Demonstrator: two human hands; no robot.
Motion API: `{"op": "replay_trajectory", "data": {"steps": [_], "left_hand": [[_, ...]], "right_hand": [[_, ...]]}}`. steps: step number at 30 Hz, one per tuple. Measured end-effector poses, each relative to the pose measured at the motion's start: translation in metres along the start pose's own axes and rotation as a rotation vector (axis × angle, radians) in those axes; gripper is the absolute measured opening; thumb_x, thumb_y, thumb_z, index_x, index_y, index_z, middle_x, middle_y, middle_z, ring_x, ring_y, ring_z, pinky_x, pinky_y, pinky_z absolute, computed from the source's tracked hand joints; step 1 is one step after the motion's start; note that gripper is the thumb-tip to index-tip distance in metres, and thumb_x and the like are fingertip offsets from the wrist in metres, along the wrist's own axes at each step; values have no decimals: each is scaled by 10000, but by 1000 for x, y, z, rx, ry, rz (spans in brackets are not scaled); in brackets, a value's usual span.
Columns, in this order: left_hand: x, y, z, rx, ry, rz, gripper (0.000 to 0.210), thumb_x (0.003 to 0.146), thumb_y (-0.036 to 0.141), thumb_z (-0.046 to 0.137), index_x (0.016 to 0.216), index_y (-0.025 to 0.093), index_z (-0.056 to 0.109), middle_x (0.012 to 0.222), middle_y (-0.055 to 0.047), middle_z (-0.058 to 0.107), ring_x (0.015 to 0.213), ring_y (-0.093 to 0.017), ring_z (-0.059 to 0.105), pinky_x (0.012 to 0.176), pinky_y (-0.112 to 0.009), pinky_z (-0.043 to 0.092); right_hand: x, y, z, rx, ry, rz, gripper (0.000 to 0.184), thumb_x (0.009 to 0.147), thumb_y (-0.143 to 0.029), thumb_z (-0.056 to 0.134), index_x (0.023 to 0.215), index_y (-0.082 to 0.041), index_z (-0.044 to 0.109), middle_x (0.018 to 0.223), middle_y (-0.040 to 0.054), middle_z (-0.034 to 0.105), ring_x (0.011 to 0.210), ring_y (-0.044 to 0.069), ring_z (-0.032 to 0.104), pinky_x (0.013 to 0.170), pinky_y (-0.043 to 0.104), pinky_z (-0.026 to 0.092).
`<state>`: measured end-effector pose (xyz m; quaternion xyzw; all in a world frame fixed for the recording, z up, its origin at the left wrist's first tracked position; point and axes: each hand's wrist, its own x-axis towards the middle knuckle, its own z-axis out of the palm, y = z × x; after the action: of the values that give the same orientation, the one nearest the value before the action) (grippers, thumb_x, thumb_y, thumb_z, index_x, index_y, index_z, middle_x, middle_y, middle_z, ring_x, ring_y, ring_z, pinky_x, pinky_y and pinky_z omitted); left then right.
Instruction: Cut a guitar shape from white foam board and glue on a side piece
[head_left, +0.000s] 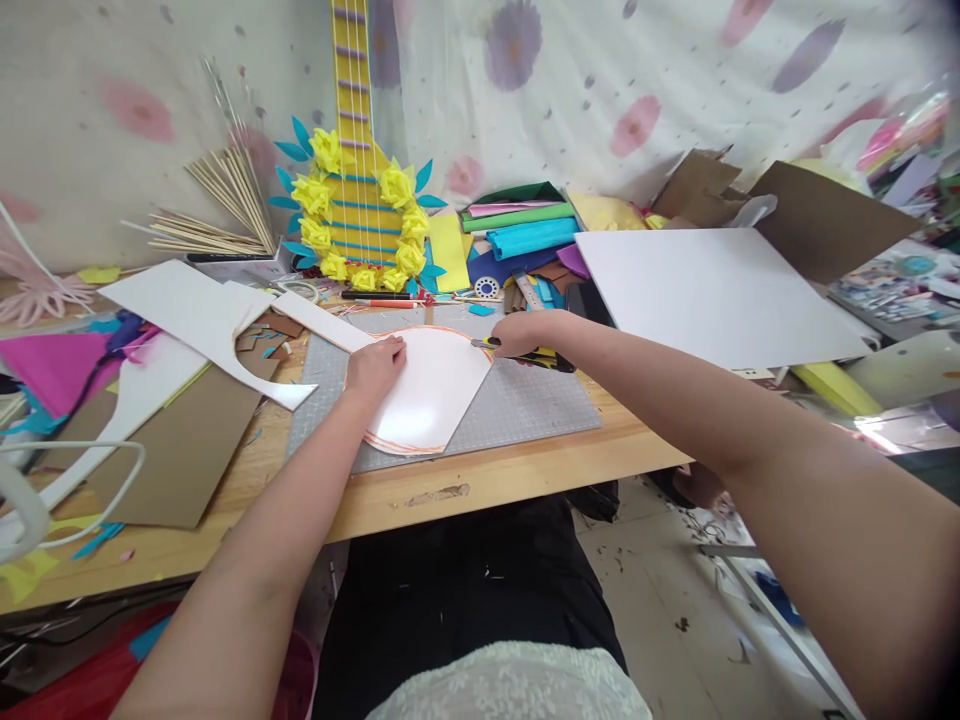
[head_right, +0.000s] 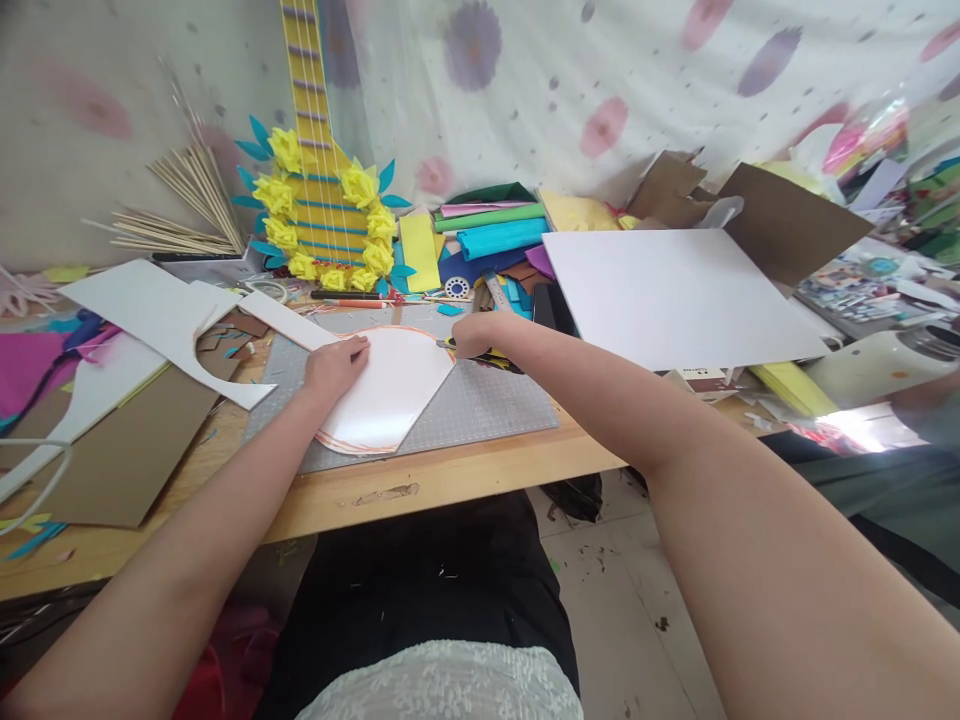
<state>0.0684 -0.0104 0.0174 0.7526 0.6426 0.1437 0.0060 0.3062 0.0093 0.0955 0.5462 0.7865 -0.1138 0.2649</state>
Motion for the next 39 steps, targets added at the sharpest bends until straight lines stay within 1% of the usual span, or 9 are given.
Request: {"op": "replay_trajectory", "data": {"steps": [6, 10, 14, 18, 23, 30, 34, 37, 39], "left_hand": [[1, 1, 0, 6, 1, 5, 332, 902, 265, 431, 1106, 224, 690, 1182, -43, 655, 1071, -215, 624, 900, -320, 467], [1, 1, 0, 23, 5, -13, 332, 901, 275, 429, 1097, 230, 694, 1177, -43, 659, 1057, -217, 630, 885, -318, 469], [1, 0, 1, 22, 6, -11, 329, 901, 281, 430, 1091, 241, 696, 1185, -39, 657, 1069, -210, 623, 892, -308, 461], [1, 1, 1, 26, -2, -16, 336, 904, 287, 422, 1108, 246, 686, 1196, -38, 652, 1064, -206, 623, 899, -308, 456], [0, 1, -1, 45, -19, -29, 359, 911, 292, 400, 1136, 229, 672, 1184, -46, 658, 1042, -211, 631, 883, -309, 458], [2, -2, 4, 36, 18, -11, 353, 901, 301, 403, 1109, 249, 684, 1128, -44, 685, 1003, -222, 646, 865, -330, 473], [2, -4, 7, 10, 45, 19, 343, 898, 285, 406, 1088, 243, 689, 1163, -41, 669, 1047, -207, 631, 899, -322, 464], [1, -7, 9, -28, 61, 83, 347, 901, 262, 391, 1075, 217, 688, 1189, -42, 656, 1102, -184, 604, 963, -302, 431], [1, -10, 9, -43, 71, 129, 344, 895, 256, 392, 1078, 206, 679, 1220, -48, 639, 1161, -176, 564, 1013, -297, 396]], "right_hand": [[-10, -1, 5, 22, -29, 12, 302, 835, -342, 507, 735, -140, 707, 762, 146, 680, 716, 227, 624, 670, 352, 441], [-17, -8, 7, -5, -38, 32, 351, 852, -333, 459, 855, -93, 716, 829, 176, 689, 734, 242, 634, 636, 337, 445], [-23, -19, 8, -61, -44, 52, 375, 853, -297, 457, 995, -46, 696, 944, 216, 683, 827, 272, 643, 671, 332, 445], [-30, -26, 9, -81, -70, 48, 391, 853, -265, 441, 1052, -26, 678, 991, 227, 677, 875, 276, 641, 691, 325, 439], [-39, -29, 14, -49, -99, 67, 365, 830, -236, 447, 1030, -54, 692, 987, 212, 681, 888, 277, 642, 691, 326, 444], [-47, -29, 27, 25, -108, 66, 297, 795, -240, 490, 884, -88, 729, 901, 199, 694, 816, 288, 655, 708, 372, 459], [-59, -23, 25, 36, -116, 81, 299, 825, -286, 481, 830, -103, 718, 835, 171, 696, 765, 257, 653, 674, 342, 455], [-62, -7, 18, 166, -126, 121, 334, 858, -336, 454, 807, -110, 695, 748, 144, 688, 691, 233, 646, 661, 334, 456], [-54, 7, 15, 202, -19, 197, 358, 873, -377, 438, 920, -109, 670, 810, 156, 692, 755, 256, 653, 694, 354, 458]]}}
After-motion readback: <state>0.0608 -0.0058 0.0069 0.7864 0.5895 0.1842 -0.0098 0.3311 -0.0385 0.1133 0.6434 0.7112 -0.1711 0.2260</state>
